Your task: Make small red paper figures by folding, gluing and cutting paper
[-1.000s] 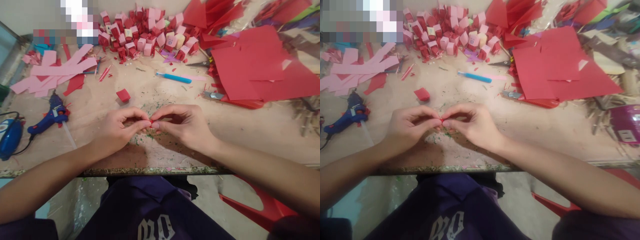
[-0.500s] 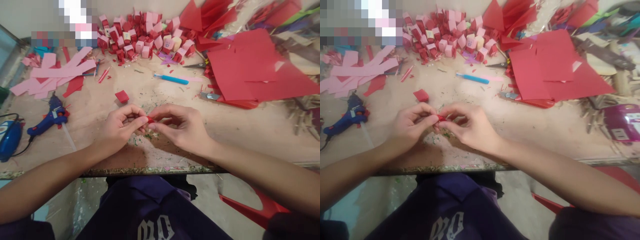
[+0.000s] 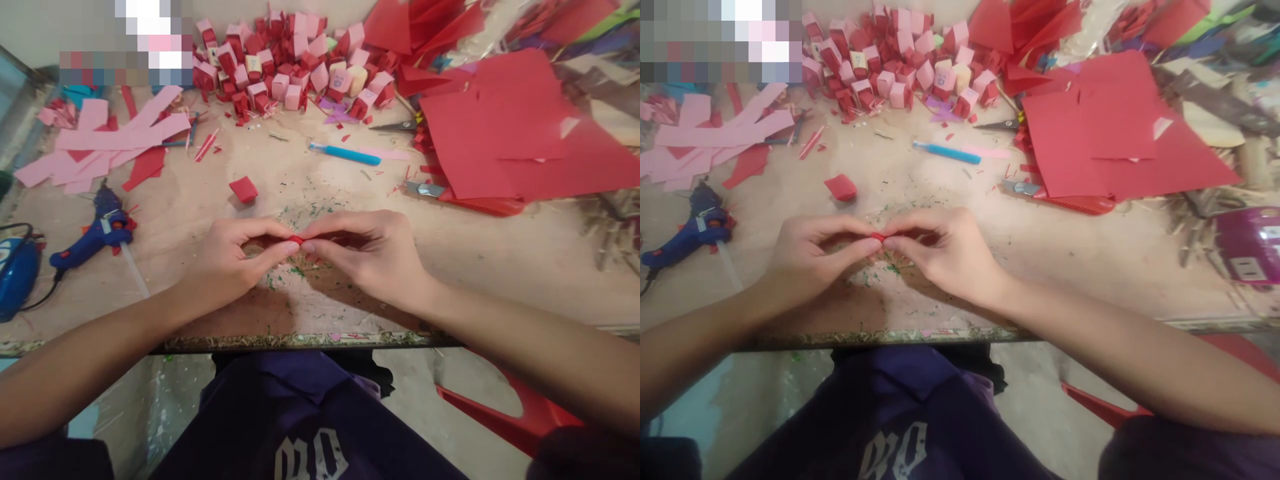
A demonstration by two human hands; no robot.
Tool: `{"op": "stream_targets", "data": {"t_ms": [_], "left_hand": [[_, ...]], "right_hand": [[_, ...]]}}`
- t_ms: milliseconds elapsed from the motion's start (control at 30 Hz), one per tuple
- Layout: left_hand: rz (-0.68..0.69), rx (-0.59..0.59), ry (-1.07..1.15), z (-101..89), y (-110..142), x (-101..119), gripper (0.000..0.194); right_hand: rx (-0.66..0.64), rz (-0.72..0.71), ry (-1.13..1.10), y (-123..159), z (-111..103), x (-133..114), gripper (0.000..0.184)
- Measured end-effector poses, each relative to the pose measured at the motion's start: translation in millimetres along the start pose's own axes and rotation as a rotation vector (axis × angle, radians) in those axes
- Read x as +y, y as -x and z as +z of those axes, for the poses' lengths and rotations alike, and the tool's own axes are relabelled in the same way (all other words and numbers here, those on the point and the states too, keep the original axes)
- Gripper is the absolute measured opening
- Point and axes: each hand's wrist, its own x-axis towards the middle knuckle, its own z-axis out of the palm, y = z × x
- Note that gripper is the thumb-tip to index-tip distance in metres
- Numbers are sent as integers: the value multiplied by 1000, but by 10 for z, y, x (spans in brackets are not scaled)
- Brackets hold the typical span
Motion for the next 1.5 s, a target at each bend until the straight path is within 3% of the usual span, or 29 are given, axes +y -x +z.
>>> {"op": "stream_targets", "data": {"t_ms": [233, 433, 667, 1033, 1267, 1500], "left_hand": [[-174, -101, 334, -12, -57, -15, 11], [-229, -117, 525, -6, -58, -105, 10], [-263, -162, 532, 2, -51, -90, 11], [-354, -189, 650, -25, -94, -3, 9], [-330, -218, 693, -34, -79, -37, 10], [-216, -115, 598, 7, -50, -78, 6]], "right_hand": [[31, -40, -42, 4, 10, 18, 14], [13, 38, -142, -33, -14, 48, 5], [-4, -40, -26, -12, -11, 15, 9], [-36, -18, -273, -5, -41, 36, 3], [-71, -53, -286, -31, -82, 53, 4], [-78, -36, -254, -17, -62, 52, 6]]}}
